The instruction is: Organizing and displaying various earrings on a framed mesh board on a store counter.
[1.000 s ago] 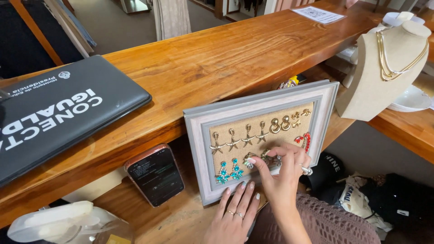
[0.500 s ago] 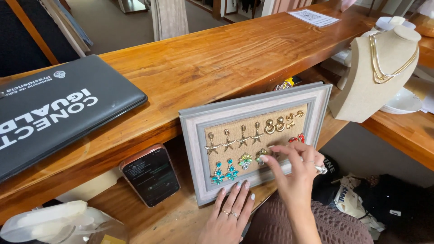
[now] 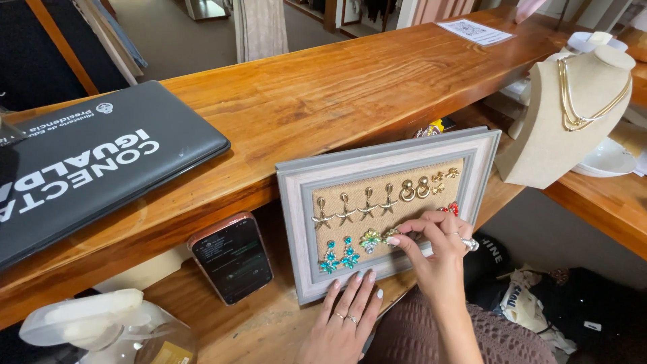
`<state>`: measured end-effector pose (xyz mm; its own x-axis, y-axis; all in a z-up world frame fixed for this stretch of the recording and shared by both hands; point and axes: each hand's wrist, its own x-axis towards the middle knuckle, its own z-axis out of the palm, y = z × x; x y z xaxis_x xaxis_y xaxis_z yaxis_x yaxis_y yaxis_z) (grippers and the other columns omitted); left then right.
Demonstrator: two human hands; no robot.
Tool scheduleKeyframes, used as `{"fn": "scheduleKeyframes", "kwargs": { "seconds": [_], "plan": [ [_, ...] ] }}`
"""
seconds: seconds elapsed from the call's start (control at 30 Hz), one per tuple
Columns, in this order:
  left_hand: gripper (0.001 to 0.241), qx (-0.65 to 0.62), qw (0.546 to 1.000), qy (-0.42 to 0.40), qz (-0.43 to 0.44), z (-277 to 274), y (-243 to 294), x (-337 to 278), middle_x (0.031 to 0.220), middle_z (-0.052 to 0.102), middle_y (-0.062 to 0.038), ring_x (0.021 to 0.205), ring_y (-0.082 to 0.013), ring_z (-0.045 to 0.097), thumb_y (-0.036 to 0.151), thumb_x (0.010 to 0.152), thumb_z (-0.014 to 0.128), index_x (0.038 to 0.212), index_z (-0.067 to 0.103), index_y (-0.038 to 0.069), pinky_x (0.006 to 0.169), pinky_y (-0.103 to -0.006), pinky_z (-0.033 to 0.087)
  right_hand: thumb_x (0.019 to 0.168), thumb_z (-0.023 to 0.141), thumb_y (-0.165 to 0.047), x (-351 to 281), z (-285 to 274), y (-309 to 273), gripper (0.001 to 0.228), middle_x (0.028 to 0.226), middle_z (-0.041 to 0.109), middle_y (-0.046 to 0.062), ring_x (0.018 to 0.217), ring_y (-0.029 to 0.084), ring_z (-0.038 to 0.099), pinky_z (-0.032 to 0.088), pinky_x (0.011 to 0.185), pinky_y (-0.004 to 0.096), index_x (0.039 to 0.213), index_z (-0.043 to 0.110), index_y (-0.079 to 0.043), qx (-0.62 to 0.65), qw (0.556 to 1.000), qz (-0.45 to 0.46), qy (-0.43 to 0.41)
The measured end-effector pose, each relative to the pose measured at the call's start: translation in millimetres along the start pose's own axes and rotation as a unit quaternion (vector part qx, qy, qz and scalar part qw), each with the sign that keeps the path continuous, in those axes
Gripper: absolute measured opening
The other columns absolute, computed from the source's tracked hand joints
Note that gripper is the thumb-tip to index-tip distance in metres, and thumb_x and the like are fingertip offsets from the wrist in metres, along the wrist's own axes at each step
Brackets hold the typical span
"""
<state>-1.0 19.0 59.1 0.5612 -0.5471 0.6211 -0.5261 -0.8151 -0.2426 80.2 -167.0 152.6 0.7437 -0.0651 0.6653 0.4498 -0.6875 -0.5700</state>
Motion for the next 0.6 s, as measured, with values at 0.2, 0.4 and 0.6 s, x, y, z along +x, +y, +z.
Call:
{"fn": "scheduleKeyframes", "kwargs": {
  "seconds": [0.2, 0.4, 0.6],
  "plan": [
    [0.049, -0.013, 1.000, 0.019, -0.008, 1, 0, 1, 0.166, 0.038, -0.017, 0.153, -0.0329, 0.036, 0.021, 0.100, 0.044, 0.148, 0.051, 0.010, 0.124, -0.0529, 0.028, 0.086, 0.082, -0.029, -2, 14, -4, 0.019, 0.108, 0.048, 0.004, 0.108, 0.019, 0.051, 0.043, 0.094, 0.033, 0.095, 0.072, -0.015, 0.014, 0.998, 0.036, 0.051],
    [0.048, 0.014, 1.000, 0.016, -0.003, -1, 0, 1, 0.167, 0.036, -0.015, 0.153, -0.0302, 0.036, 0.022, 0.103, 0.039, 0.148, 0.050, 0.011, 0.126, -0.0491, 0.027, 0.097, 0.068, -0.029, -5, 5, -10, 0.021, 0.107, 0.058, 0.002, 0.114, 0.021, 0.053, 0.028, 0.108, 0.036, 0.105, 0.061, -0.011, 0.016, 0.997, 0.016, 0.072],
    [0.048, 0.029, 1.000, -0.001, -0.007, 7, 3, -4, 0.170, 0.032, -0.013, 0.156, -0.0296, 0.031, 0.022, 0.107, 0.033, 0.153, 0.046, 0.014, 0.125, -0.0540, 0.025, 0.106, 0.058, -0.031, -3, -14, 8, 0.019, 0.110, 0.057, 0.006, 0.113, 0.021, 0.051, 0.027, 0.102, 0.036, 0.109, 0.068, -0.015, -0.018, 0.996, 0.027, 0.083]
  ]
}}
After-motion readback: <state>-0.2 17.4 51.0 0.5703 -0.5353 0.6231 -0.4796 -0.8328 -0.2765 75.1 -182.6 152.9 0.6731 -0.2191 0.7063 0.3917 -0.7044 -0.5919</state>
